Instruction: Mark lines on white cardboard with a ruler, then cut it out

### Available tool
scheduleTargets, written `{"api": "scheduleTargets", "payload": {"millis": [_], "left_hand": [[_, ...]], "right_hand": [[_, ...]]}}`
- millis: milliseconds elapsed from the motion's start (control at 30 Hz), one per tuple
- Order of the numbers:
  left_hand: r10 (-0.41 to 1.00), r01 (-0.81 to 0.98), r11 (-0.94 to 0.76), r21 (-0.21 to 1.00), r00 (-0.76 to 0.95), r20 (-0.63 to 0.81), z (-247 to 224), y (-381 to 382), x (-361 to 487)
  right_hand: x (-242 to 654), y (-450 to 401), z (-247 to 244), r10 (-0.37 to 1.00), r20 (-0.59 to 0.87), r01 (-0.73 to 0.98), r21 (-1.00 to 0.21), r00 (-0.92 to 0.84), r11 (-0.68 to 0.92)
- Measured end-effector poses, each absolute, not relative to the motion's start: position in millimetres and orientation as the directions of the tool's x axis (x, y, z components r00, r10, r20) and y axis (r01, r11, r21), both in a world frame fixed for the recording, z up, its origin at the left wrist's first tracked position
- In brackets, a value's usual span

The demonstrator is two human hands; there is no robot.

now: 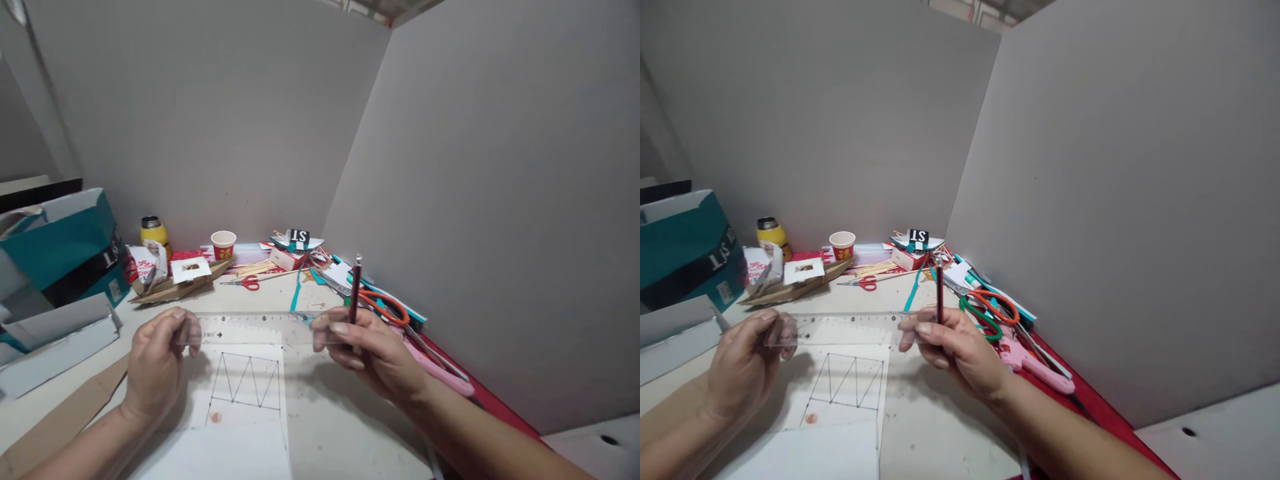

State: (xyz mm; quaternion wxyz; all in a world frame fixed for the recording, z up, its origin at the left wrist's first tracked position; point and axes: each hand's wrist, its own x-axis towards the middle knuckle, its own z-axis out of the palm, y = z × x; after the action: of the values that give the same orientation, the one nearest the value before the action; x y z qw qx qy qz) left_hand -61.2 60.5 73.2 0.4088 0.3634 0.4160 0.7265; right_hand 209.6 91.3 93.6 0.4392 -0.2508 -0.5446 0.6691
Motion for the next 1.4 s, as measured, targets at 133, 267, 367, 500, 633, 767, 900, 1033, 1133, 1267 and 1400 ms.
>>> {"api": "scheduleTargets", "payload": {"millis": [133, 267, 367, 500, 633, 767, 900, 1033, 1133, 1267, 1400], "left_hand": [[0.904, -0.277, -0.311, 0.909, -0.382, 0.193, 73.4, 59.2, -60.1], [0.903, -0.251, -0.311, 0.917, -0.378, 0.203, 71.9, 58.5, -59.4], [0.904, -0.245, -0.314, 0.917, -0.372, 0.21, 70.5, 58.8, -60.3], [0.931, -0.159, -0.275, 0.948, -0.291, 0.221, 67.0, 60.3, -65.9], [0.991, 0.002, -0.132, 0.991, 0.007, 0.132, 65.2, 63.7, -72.2], [0.991, 0.025, -0.09, 0.996, 0.098, 0.087, 73.8, 63.7, -68.9], [0.975, 0.062, 0.04, 0.997, 0.214, -0.052, 84.4, 51.0, -50.8], [0.87, 0.075, 0.215, 0.974, 0.438, -0.226, 86.2, 34.2, -30.8], [0.864, 0.007, 0.263, 0.965, 0.443, -0.239, 85.0, 30.9, -26.8], [0.919, -0.048, 0.228, 0.973, 0.342, -0.198, 83.8, 38.1, -32.0], [0.94, -0.048, 0.244, 0.969, 0.256, -0.224, 81.4, 41.1, -35.2]], "right_hand": [[210.2, 93.3, 92.7, 0.865, 0.141, -0.302, -0.953, -0.481, -0.013], [211.3, 94.6, 92.3, 0.873, 0.138, -0.296, -0.955, -0.468, -0.009], [210.4, 94.3, 92.7, 0.878, 0.135, -0.295, -0.956, -0.459, -0.007], [206.6, 95.1, 93.9, 0.922, 0.134, -0.297, -0.955, -0.363, 0.022], [205.2, 99.6, 98.1, 0.984, 0.125, -0.336, -0.939, -0.125, 0.076], [204.9, 100.0, 101.0, 0.988, 0.096, -0.313, -0.948, -0.121, 0.053], [198.6, 90.6, 93.2, 0.937, 0.045, -0.157, -0.988, -0.346, -0.011], [190.1, 79.7, 83.9, 0.886, 0.019, -0.025, -1.0, -0.464, 0.009], [186.5, 75.1, 82.4, 0.87, -0.001, -0.046, -0.999, -0.492, -0.027], [185.5, 70.8, 83.7, 0.817, -0.036, 0.042, -0.999, -0.575, -0.014], [183.3, 65.7, 84.0, 0.793, -0.091, 0.149, -0.989, -0.603, 0.001]]}}
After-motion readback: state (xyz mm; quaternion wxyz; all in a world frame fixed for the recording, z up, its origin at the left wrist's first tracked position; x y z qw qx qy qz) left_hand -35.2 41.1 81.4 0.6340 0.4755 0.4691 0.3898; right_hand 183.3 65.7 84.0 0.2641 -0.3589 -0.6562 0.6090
